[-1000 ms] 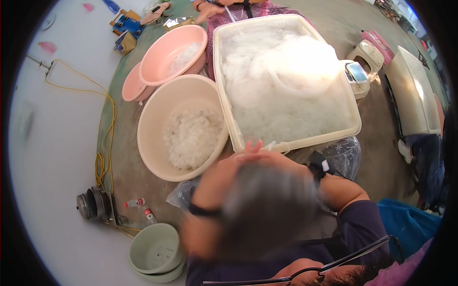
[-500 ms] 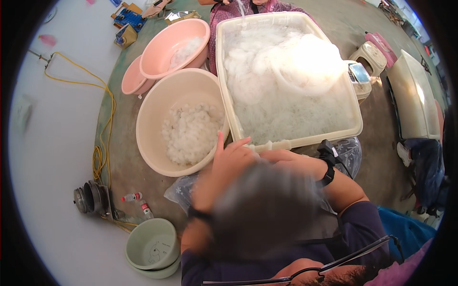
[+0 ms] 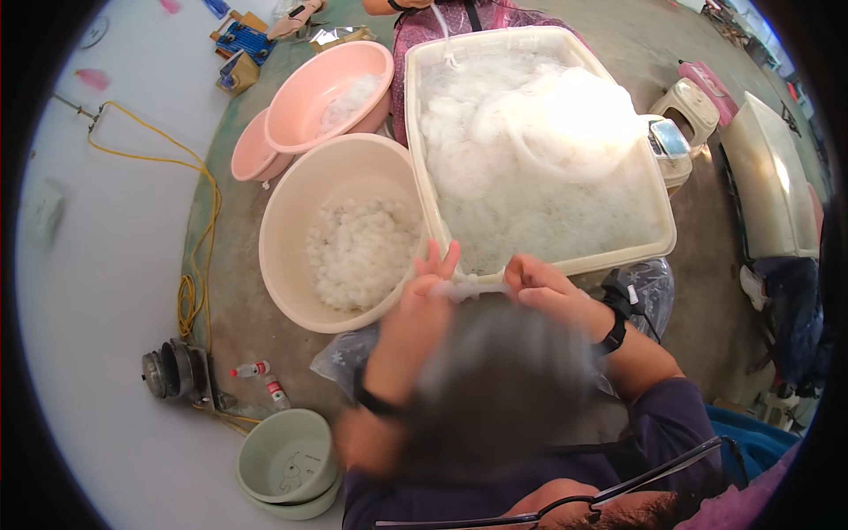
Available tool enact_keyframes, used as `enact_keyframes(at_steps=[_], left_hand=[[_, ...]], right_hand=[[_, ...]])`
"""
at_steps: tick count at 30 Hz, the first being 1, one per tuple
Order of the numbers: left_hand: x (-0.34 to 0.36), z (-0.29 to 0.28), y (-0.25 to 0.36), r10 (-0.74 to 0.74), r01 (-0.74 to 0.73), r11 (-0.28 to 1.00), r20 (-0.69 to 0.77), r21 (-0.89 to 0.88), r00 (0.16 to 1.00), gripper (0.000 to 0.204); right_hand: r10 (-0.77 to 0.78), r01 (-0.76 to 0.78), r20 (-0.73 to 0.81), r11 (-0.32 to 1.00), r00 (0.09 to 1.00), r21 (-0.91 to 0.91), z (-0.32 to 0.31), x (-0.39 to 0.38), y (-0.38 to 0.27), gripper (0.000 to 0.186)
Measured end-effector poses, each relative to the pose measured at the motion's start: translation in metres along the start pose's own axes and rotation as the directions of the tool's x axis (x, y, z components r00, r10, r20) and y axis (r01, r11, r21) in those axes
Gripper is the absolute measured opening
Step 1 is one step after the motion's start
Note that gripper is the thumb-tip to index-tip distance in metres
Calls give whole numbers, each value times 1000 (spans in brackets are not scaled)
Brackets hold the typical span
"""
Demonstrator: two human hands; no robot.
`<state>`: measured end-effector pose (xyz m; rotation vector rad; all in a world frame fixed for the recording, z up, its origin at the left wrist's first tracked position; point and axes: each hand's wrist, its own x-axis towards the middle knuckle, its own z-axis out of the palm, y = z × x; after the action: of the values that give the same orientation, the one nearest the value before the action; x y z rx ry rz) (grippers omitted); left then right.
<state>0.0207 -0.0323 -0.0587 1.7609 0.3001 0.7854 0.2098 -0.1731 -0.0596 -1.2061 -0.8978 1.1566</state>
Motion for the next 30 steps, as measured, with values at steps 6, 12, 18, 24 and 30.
enact_keyframes(at_steps=[6,12,18,24,30], left_hand=[[5,13,23,-440,337,767,-66,-546,895,15],[-4,-26,-9,-607,589,591,177,-551,774,11],[7,-35,-37,111,222,312,-267,924,957,39],[10,24,-14,237,-425,783,414,455,879,29],[15,28,7,169,-225,920,195,321,966,24]], right_hand=[[-198,292,228,794,953,-533,23,1,22,23],[-14,41,65,898,998,-438,26,16,28,21],[-25,1,174,990,984,140,13,23,-15,27],[-382,105,280,733,881,672,14,15,-49,41],[-469,219,4,419,883,881,17,23,-5,37]])
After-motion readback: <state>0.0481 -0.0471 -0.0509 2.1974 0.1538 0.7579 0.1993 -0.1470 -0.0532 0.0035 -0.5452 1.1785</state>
